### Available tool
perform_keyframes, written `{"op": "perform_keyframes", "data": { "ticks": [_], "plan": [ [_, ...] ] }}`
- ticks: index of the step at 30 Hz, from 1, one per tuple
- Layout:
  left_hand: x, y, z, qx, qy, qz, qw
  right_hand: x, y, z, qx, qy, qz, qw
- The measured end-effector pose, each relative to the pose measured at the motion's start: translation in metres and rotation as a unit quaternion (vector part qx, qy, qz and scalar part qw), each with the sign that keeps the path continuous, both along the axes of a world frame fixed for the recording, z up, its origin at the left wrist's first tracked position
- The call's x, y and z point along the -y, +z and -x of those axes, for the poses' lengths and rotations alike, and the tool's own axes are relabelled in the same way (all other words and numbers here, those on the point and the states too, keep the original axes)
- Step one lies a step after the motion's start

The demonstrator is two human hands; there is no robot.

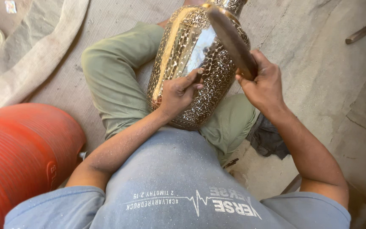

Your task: The person sits cross-legged on a floor mat and uses a chisel and hammer to engrave a decorative pattern onto a large brass vessel. They hold the chisel against the surface and strike it repeatedly with the hammer, rotating the vessel to work on different sections.

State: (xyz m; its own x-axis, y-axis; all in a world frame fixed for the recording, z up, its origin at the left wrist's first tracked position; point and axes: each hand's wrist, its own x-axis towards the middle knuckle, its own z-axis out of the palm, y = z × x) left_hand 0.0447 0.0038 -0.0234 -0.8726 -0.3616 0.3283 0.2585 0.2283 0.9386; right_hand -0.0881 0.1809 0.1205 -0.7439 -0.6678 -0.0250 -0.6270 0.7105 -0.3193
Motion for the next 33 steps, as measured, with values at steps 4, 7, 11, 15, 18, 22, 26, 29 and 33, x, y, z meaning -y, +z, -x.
{"op": "perform_keyframes", "data": {
  "ticks": [4, 7, 11, 15, 18, 22, 26, 29, 33],
  "plan": [
    [0.000, 0.000, 0.000, 0.000, 0.000, 0.010, 1.000, -0.001, 0.001, -0.005, -0.072, 0.039, 0.009, 0.997],
    [0.002, 0.000, 0.000, -0.013, -0.012, -0.009, 1.000, -0.002, 0.000, -0.008, -0.003, -0.042, -0.010, 0.999],
    [0.002, -0.002, 0.000, -0.016, -0.009, 0.019, 1.000, -0.001, -0.001, -0.011, -0.062, 0.020, 0.003, 0.998],
    [0.001, -0.009, 0.000, -0.016, -0.008, 0.018, 1.000, 0.000, 0.000, -0.016, -0.083, 0.018, -0.024, 0.996],
    [0.000, -0.012, 0.002, 0.012, -0.015, 0.033, 0.999, 0.002, 0.004, -0.015, -0.110, 0.017, -0.102, 0.989],
    [-0.001, -0.010, 0.002, -0.003, 0.012, 0.021, 1.000, 0.007, 0.008, 0.003, -0.057, -0.004, -0.111, 0.992],
    [-0.002, -0.001, -0.001, -0.015, 0.035, -0.008, 0.999, 0.018, 0.002, 0.014, 0.209, -0.031, 0.232, 0.949],
    [-0.001, 0.004, -0.001, -0.015, 0.040, 0.007, 0.999, 0.022, 0.004, 0.012, 0.117, -0.022, 0.080, 0.990],
    [0.001, 0.007, -0.003, 0.013, 0.036, -0.005, 0.999, 0.017, 0.016, 0.004, -0.011, 0.020, -0.023, 0.999]
  ]
}}
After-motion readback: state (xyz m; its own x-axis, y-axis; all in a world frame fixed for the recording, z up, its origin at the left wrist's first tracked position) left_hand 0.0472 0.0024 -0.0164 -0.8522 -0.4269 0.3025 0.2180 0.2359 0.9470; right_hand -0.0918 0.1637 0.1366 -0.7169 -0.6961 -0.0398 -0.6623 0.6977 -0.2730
